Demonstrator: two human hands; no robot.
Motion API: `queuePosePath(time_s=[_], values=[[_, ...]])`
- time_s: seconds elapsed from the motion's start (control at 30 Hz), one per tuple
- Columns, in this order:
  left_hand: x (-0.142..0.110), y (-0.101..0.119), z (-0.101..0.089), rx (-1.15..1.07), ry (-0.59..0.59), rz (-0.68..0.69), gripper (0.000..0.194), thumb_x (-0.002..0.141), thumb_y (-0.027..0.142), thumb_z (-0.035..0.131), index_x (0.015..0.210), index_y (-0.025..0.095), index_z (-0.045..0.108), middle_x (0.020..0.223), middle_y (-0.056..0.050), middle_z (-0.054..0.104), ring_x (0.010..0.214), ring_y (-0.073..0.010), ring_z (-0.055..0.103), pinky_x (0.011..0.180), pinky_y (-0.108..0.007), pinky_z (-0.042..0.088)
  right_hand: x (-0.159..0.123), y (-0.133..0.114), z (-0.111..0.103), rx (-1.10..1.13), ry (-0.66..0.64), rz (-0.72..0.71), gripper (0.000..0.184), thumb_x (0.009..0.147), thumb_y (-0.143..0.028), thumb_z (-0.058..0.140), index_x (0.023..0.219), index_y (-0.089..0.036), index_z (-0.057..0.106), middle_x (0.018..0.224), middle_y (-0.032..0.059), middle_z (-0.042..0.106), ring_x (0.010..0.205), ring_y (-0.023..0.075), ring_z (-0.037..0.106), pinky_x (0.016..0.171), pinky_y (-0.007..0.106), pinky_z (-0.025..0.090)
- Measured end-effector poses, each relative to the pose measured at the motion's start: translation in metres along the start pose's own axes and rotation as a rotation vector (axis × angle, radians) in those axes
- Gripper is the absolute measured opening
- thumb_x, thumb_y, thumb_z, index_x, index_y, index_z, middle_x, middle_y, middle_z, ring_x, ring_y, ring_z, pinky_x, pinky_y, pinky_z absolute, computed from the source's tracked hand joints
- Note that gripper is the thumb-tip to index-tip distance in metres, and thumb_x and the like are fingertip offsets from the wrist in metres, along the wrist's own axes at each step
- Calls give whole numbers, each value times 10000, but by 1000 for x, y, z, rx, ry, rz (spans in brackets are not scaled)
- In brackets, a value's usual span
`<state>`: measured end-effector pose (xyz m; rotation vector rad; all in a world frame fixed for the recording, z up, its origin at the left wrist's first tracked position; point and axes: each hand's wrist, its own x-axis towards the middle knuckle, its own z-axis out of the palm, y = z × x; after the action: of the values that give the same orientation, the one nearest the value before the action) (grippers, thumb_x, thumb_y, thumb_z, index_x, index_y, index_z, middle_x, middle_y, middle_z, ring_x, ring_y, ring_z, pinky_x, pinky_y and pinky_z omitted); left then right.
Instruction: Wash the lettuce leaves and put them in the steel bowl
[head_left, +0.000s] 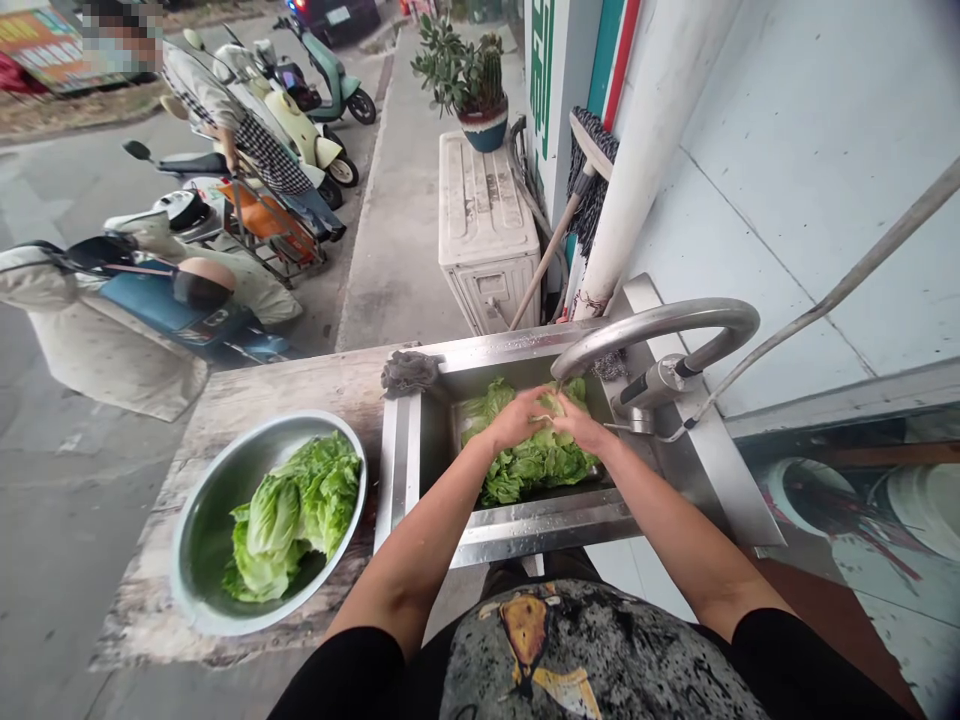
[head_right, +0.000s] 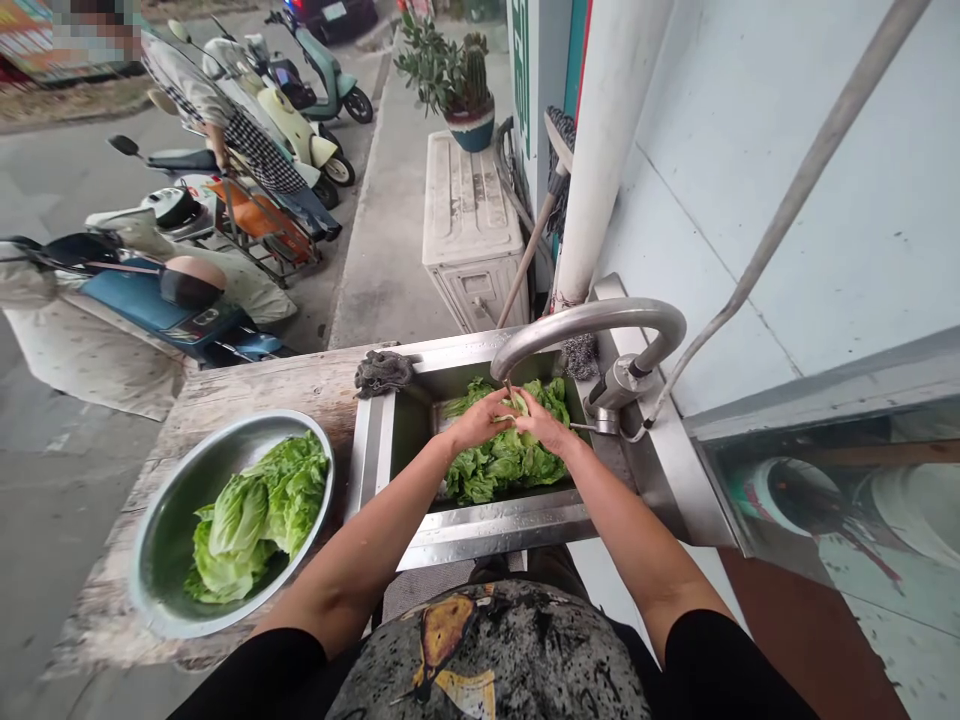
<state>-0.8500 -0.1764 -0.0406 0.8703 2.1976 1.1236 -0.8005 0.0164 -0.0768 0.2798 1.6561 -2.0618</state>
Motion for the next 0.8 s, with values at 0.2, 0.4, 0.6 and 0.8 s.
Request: queuePosePath(time_s=[0.2, 0.4, 0.6, 0.8], values=[[2, 14, 1, -19, 84, -5, 200, 894, 96, 719, 973, 179, 882, 1351, -144, 771, 1289, -300, 708, 1188, -424, 497, -9, -12, -6, 323, -157, 181, 739, 582, -244, 711, 1317, -210, 644, 1172, 78, 712, 895, 196, 626, 729, 278, 536], [5, 16, -2, -239, 345, -363, 162, 881, 117, 711, 956, 148, 853, 1122, -104, 831, 1054, -248, 764, 985, -317, 544, -18, -11, 0, 311, -106, 113, 651, 721, -383, 891, 1315, -211, 687, 1184, 78, 720, 1007, 203, 680, 842, 294, 563], [1, 18, 0, -272, 535, -539, 422, 837, 135, 745, 1256, 131, 694, 888, -17, 760, 682, -140, 607, 691, -251, 467, -3, -1, 4, -295, 234, -50, 377, 857, -292, 716, 1194, -158, 814, 948, 45, 762, 832, 212, 667, 785, 302, 541], [-2, 24, -11, -96, 328, -518, 244, 827, 133, 695, 1059, 166, 766, 867, -19, 733, 783, -174, 639, 787, -267, 465, 15, 1, -4, -720, 155, -151, 417, 936, -191, 651, 1318, -208, 817, 1157, 104, 809, 1056, 301, 753, 964, 379, 577]])
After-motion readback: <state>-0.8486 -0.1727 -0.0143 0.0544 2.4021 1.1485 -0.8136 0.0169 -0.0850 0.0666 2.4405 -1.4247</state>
